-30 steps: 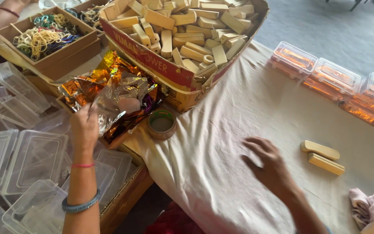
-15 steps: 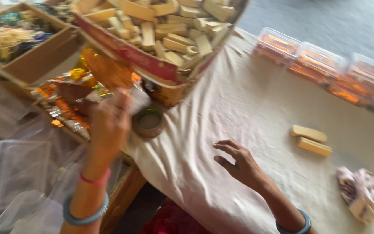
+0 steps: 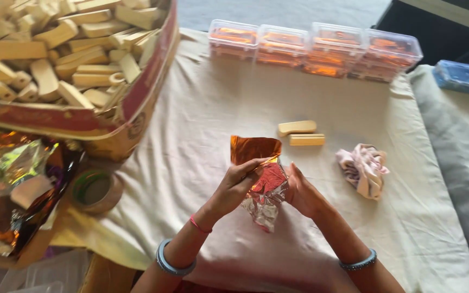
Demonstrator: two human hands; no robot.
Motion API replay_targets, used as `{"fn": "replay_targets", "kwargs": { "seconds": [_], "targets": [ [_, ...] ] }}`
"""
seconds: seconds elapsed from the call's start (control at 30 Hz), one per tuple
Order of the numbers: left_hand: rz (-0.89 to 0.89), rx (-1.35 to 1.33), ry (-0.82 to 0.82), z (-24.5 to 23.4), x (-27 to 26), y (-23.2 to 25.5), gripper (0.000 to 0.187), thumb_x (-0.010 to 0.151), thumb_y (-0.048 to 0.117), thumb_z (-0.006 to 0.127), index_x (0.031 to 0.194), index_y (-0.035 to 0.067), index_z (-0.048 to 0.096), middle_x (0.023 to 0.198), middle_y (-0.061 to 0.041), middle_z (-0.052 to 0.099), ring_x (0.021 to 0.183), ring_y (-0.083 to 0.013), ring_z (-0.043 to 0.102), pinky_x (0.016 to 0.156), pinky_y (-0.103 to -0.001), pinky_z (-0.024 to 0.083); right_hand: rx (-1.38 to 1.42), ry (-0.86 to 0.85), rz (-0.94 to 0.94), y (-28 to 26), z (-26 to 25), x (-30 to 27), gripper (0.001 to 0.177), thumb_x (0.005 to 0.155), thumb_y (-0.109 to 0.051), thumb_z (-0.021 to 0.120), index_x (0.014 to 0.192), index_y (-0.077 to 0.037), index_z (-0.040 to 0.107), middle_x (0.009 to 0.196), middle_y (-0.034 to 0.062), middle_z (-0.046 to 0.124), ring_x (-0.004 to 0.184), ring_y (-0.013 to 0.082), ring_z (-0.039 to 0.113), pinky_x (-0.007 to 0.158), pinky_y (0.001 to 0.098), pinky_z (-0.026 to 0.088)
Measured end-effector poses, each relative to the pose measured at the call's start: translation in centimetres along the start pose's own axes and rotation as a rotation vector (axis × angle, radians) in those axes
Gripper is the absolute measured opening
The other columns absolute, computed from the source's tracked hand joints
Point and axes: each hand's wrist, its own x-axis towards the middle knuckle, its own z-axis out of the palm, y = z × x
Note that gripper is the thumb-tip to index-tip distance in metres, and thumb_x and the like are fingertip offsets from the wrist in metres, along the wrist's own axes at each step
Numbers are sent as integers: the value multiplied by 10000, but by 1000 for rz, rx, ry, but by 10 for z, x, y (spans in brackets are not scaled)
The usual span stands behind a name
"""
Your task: The person places a wooden block wrapped in orange foil into a clear plastic container and closes it. They then wipe a wooden block with a cloth and wrap it in orange foil. The person handles multiple plastic containers and wooden blocks on a table.
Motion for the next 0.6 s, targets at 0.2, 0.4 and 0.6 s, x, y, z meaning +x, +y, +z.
{"fn": "replay_targets", "kwargs": {
  "seconds": [0.2, 0.4, 0.6],
  "targets": [
    [-79, -245, 154, 7, 0, -17, 353, 1080, 66, 501, 1391, -57, 615, 1090, 19, 637, 976, -57, 553, 866, -217, 486, 298, -116, -282, 7, -37, 13, 488, 1090, -221, 571, 1536, -38, 495, 1154, 80, 691, 983, 171, 694, 900, 350, 575],
    [-197, -262, 339, -11, -36, -47, 322, 1071, 87, 499, 1309, -95, 617, 1116, -23, 708, 1048, -73, 612, 942, -241, 504, 16, 34, -445, -2, -40, 28, 543, 966, 20, 663, 1495, -45, 558, 1076, 12, 677, 767, 54, 561, 649, 225, 468],
    [-431, 256, 487, -25, -50, -10, 571, 952, 125, 601, 1503, 60, 467, 1126, -133, 647, 924, -200, 643, 807, -348, 580, -291, 76, -326, 4, -35, 40, 601, 932, 7, 658, 1513, -78, 532, 1087, 51, 680, 787, 60, 608, 651, 228, 524]
  ]
}}
